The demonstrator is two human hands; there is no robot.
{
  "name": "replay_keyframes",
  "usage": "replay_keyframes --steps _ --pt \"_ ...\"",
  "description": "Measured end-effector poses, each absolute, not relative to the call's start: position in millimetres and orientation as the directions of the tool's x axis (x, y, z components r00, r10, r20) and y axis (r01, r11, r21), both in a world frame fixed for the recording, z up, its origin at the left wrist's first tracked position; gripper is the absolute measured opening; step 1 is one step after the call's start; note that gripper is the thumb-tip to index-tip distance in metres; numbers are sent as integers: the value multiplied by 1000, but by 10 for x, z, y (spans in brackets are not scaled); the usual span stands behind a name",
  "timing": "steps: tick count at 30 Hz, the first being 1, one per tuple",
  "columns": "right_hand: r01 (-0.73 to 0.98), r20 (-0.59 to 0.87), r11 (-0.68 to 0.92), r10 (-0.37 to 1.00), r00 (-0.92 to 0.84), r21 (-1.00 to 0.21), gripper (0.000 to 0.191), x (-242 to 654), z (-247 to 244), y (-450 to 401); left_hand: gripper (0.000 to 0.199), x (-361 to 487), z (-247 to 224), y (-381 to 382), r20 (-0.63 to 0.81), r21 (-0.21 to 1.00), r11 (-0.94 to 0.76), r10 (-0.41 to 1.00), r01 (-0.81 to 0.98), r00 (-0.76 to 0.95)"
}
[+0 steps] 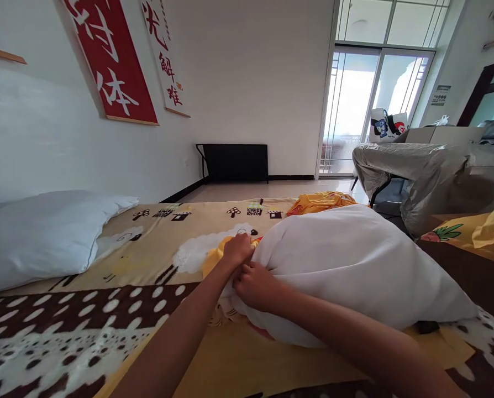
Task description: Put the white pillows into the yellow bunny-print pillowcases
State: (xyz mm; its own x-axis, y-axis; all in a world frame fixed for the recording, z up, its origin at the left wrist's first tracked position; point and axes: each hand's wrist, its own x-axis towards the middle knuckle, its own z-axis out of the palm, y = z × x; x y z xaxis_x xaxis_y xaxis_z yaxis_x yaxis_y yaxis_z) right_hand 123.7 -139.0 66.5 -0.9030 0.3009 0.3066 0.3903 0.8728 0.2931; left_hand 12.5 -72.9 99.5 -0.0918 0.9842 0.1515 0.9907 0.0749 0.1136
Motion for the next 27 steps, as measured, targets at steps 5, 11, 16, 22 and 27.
replay_keyframes --steps 5,11,16,22,27 --pt "397 276 881 327 -904 257 18 1160 627 -1483 23 163 1078 -504 201 224 170 956 960 -216" --pt "400 259 879 336 -906 258 19 1150 583 -1498 24 137 1108 -482 153 256 155 968 954 -198" --pt "464 247 870 419 -874 166 18 1259 692 -1217 20 50 1327 -612 -23 157 30 999 987 -27" --pt "540 280 835 497 -821 103 22 1077 613 -1169 22 218 1455 -717 -57 111 17 998 994 -10" --pt "468 232 882 445 -865 55 25 1147 750 -1400 23 351 1368 -709 7 175 -33 999 984 32"
